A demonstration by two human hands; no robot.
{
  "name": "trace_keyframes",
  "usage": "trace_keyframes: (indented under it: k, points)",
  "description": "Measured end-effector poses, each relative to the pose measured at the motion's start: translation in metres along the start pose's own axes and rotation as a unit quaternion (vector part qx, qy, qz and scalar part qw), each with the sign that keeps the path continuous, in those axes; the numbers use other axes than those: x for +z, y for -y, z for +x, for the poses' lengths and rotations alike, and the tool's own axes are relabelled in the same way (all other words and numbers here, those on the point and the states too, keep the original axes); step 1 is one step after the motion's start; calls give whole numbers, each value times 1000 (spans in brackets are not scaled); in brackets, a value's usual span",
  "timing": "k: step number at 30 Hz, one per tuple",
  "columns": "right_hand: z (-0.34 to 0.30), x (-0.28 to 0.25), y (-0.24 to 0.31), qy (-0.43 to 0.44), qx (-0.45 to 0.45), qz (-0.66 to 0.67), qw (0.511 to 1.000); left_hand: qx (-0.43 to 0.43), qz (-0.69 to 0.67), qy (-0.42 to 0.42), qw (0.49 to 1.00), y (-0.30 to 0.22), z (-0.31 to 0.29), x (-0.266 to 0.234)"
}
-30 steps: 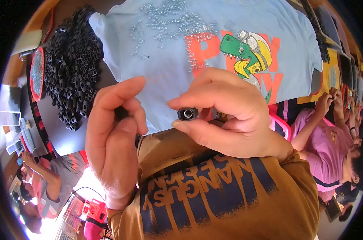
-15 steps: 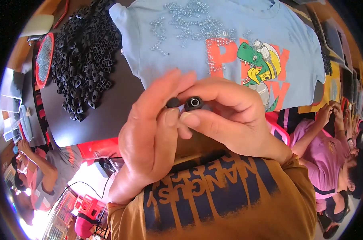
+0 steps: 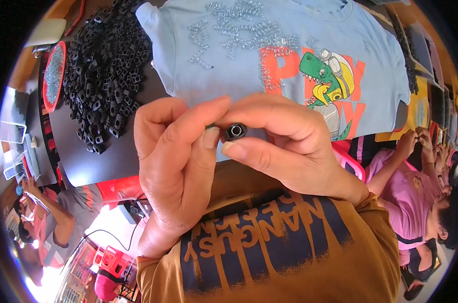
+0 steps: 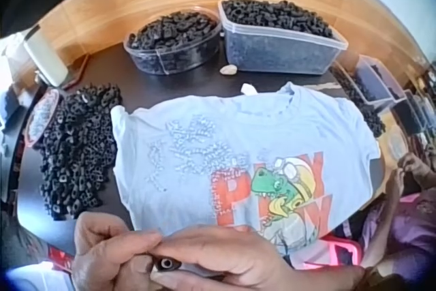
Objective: Assembling small black plastic components with metal springs at a workshop table.
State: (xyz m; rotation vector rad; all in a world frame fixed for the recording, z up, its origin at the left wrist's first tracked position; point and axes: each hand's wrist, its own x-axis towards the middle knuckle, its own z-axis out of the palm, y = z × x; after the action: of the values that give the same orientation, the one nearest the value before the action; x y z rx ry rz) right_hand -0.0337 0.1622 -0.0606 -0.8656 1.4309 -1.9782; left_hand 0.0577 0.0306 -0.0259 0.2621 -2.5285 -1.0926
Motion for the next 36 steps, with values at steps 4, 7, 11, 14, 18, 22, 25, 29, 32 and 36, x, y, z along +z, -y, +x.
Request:
trace_keyframes:
  k: [4, 7, 11, 14, 18, 22, 25, 29, 32, 36]
  points:
    - [-2, 1, 1, 4, 21, -13, 1000, 14, -32, 2, 999, 5, 0, -1]
    - [2, -8, 12, 90, 42, -65, 993, -91, -176, -11, 980, 10, -3, -5]
    - [1, -8, 14, 91, 47, -86, 991, -215, -364, -32, 906, 2, -9, -9]
    - [-5, 1, 9, 23, 71, -7, 997, -240, -385, -31, 890, -4, -7, -10]
    - [-5, -2, 4, -7, 132, 97, 986, -233, -379, 10, 896, -5, -4, -11]
    - [-5, 0, -5, -38, 61, 62, 995, -169, -309, 34, 935, 1, 0, -9]
    - [-6, 0, -7, -41, 58, 66, 995, -165, -316, 54, 933, 1, 2, -11]
    - [-5, -2, -9, -31, 28, 38, 998, -221, -339, 71, 911, -1, 6, -18]
    - [-5, -2, -7, -31, 36, 50, 998, -233, -343, 61, 908, -1, 8, -19]
    - [-5, -5, -8, -35, -2, -2, 999, -161, -226, 101, 955, 0, 11, -22]
